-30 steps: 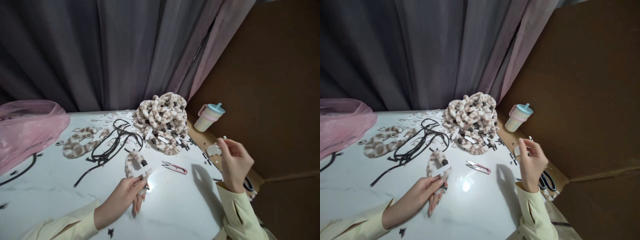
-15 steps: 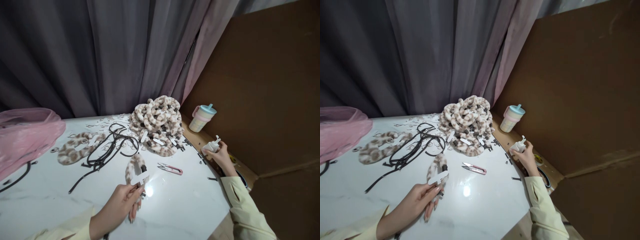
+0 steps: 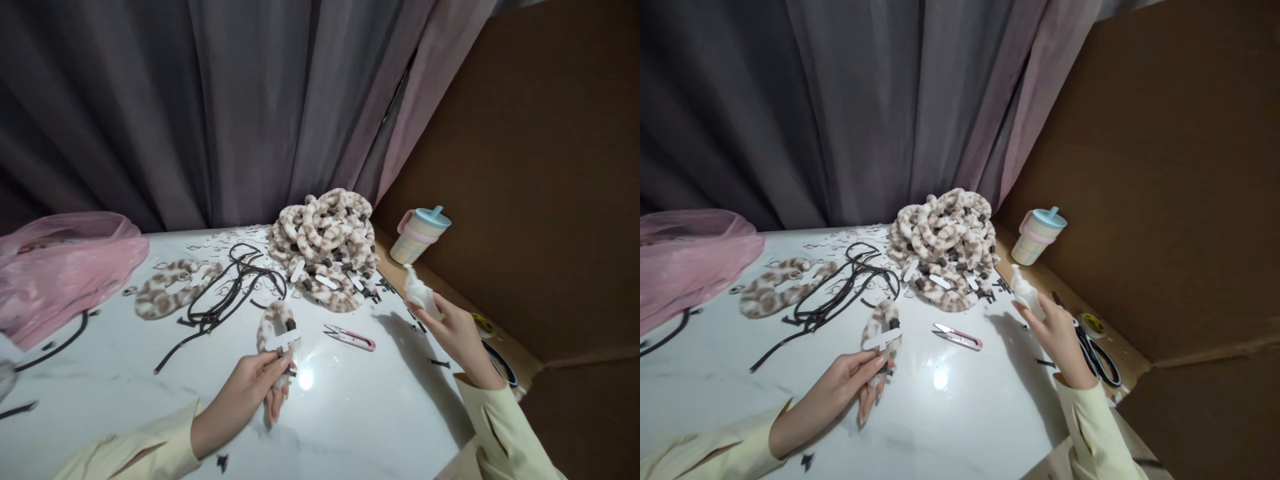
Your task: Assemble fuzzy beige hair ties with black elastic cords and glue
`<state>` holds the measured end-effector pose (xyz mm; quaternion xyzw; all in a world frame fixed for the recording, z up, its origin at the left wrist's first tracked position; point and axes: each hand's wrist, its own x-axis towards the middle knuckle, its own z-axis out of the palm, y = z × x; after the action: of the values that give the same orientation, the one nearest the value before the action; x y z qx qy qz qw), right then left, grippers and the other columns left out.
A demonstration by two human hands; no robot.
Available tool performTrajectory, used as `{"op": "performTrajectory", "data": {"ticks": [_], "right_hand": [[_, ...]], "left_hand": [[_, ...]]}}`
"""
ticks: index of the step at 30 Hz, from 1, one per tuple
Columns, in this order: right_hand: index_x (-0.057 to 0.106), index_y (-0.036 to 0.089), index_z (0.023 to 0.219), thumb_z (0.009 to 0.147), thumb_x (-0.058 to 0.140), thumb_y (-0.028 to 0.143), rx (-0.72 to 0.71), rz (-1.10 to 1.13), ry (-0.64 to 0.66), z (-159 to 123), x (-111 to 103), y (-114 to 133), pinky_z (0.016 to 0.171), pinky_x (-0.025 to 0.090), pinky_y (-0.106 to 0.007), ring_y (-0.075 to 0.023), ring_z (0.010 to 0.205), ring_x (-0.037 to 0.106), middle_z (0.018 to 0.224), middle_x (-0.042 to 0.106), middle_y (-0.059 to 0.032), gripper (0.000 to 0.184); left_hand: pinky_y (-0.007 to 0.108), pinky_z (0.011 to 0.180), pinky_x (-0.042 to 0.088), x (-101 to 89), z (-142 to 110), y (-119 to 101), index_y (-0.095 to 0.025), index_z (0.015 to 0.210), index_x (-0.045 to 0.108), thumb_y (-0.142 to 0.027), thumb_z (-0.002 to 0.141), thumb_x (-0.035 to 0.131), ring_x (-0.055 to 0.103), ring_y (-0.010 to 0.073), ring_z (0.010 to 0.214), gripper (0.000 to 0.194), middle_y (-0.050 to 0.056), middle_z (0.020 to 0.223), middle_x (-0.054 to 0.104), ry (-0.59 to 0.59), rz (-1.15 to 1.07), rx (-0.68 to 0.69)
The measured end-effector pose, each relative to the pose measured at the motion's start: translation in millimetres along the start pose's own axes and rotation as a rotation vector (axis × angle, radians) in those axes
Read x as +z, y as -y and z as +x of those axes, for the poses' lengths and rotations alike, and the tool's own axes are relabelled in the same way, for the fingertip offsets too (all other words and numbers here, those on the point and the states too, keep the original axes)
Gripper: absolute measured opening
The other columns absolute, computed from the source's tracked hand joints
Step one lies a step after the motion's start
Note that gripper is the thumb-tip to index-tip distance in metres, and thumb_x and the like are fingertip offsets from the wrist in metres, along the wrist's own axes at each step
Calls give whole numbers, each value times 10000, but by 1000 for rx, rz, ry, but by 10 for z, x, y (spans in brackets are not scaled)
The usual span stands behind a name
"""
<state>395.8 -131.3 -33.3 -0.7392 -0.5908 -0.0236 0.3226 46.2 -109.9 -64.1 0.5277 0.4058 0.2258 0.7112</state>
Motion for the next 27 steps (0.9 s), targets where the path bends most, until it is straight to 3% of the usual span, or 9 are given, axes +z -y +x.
{"op": "performTrajectory", "data": {"ticks": [4,6,9,13,27], "right_hand": [[559,154,1088,897,420,414,-444,-139,303,-232,-4,528,649,409,-330,-214,694,572,839,656,-100,352],[492,155,1148,914,415,328,-511,-105,442,-363,-9,785,633,421,-320,-215,733,559,874,637,-107,301],[486,169,1056,907,426,248,-568,-49,557,-506,-30,1079,613,420,-315,-211,735,529,875,600,-106,180],[482,176,951,883,442,193,-645,-11,558,-558,-47,1249,596,391,-311,-203,689,481,787,552,-76,81],[503,168,918,856,427,164,-682,29,547,-546,117,1363,702,415,-384,-210,687,491,747,547,-74,98]], "left_hand": [[196,398,342,-26,14,-43,-108,818,555,-577,782,515,488,85,362,472,-21,508,546,-29,-47,-5],[193,390,348,-34,25,-45,-109,817,556,-567,786,518,493,81,361,460,-18,542,556,-32,-60,-1],[191,389,358,-41,33,-35,-119,767,541,-551,798,511,503,82,363,434,-20,538,552,-33,-58,13],[188,404,366,-45,24,-36,-133,682,503,-530,814,500,504,81,367,418,-27,502,537,-34,-30,28],[203,429,382,-76,-2,-63,-127,678,515,-499,855,456,500,85,379,416,-8,498,550,33,8,42]]}}
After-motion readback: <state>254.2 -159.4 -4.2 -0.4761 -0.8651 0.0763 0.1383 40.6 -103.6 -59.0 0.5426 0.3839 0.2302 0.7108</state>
